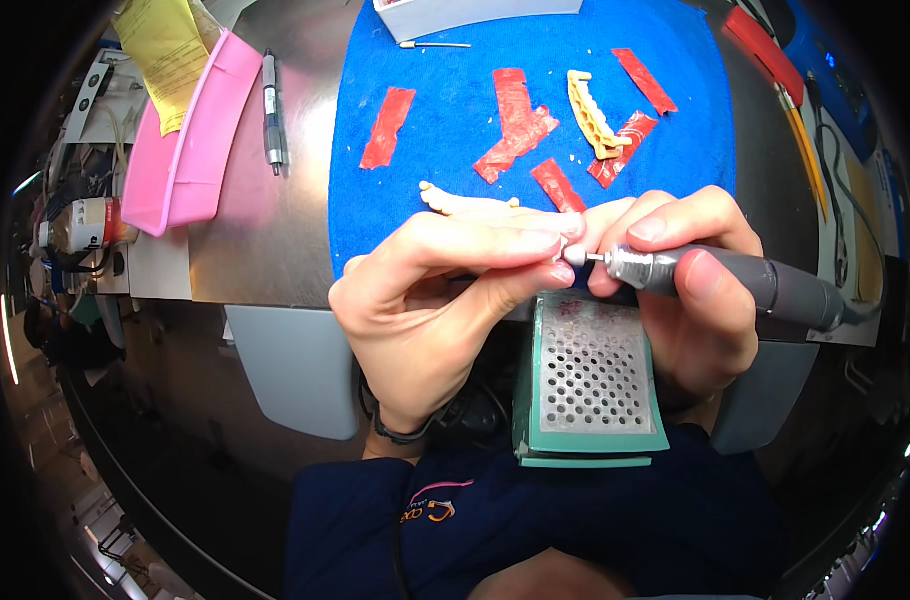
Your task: Grinding and fitting a dental prosthetic on a model using a hand-held rotary tool.
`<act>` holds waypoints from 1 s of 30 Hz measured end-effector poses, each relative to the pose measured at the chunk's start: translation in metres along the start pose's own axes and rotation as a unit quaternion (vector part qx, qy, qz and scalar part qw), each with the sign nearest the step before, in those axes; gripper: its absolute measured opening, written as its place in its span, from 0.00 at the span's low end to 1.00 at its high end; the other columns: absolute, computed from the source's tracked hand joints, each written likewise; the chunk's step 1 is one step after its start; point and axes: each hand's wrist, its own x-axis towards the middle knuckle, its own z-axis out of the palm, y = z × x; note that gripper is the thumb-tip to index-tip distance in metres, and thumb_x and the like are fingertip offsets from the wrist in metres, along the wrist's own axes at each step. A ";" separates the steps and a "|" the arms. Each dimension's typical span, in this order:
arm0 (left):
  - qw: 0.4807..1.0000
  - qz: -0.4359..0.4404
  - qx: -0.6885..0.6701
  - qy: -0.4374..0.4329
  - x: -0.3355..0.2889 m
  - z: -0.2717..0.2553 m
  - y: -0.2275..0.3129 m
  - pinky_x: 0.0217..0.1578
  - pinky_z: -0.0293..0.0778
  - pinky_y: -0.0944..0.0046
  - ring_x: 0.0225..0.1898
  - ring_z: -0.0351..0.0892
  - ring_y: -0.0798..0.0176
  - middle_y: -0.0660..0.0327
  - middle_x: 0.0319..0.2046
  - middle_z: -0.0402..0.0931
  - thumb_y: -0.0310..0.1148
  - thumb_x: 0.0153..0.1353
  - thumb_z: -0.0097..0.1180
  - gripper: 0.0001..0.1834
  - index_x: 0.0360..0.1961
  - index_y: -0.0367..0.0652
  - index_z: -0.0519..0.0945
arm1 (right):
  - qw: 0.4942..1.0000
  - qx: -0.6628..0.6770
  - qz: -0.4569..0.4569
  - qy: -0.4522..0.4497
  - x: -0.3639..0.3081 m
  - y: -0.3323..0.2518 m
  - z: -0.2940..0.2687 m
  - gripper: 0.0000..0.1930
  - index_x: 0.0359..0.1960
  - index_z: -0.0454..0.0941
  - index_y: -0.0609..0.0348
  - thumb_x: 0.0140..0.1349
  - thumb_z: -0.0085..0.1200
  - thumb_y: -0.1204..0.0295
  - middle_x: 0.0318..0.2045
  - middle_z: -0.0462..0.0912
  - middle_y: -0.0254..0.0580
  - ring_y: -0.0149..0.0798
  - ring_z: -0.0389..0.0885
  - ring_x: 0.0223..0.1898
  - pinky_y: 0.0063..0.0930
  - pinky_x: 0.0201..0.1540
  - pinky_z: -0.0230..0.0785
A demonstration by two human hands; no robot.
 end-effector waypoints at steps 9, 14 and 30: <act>0.999 0.004 -0.032 -0.007 -0.002 -0.001 -0.004 0.43 0.82 0.63 0.40 0.86 0.59 0.48 0.37 0.84 0.12 0.54 0.64 0.11 0.37 0.32 0.80 | 1.000 -0.027 -0.001 -0.017 0.002 -0.002 -0.003 0.17 0.46 0.71 0.70 0.67 0.45 0.65 0.33 0.79 0.58 0.49 0.79 0.41 0.46 0.53 0.69; 0.999 0.003 -0.032 0.004 -0.003 0.002 -0.002 0.43 0.82 0.62 0.40 0.86 0.58 0.47 0.36 0.85 0.11 0.54 0.63 0.10 0.36 0.32 0.80 | 1.000 -0.008 0.000 -0.020 0.002 -0.001 -0.002 0.17 0.46 0.71 0.70 0.67 0.45 0.65 0.33 0.78 0.59 0.48 0.78 0.41 0.46 0.52 0.69; 0.999 0.020 -0.036 -0.003 -0.003 0.000 -0.005 0.41 0.81 0.62 0.38 0.85 0.59 0.48 0.35 0.85 0.11 0.53 0.63 0.09 0.34 0.31 0.81 | 1.000 0.014 -0.007 -0.011 0.003 0.002 -0.001 0.16 0.44 0.72 0.70 0.66 0.45 0.66 0.32 0.79 0.57 0.46 0.78 0.39 0.44 0.51 0.68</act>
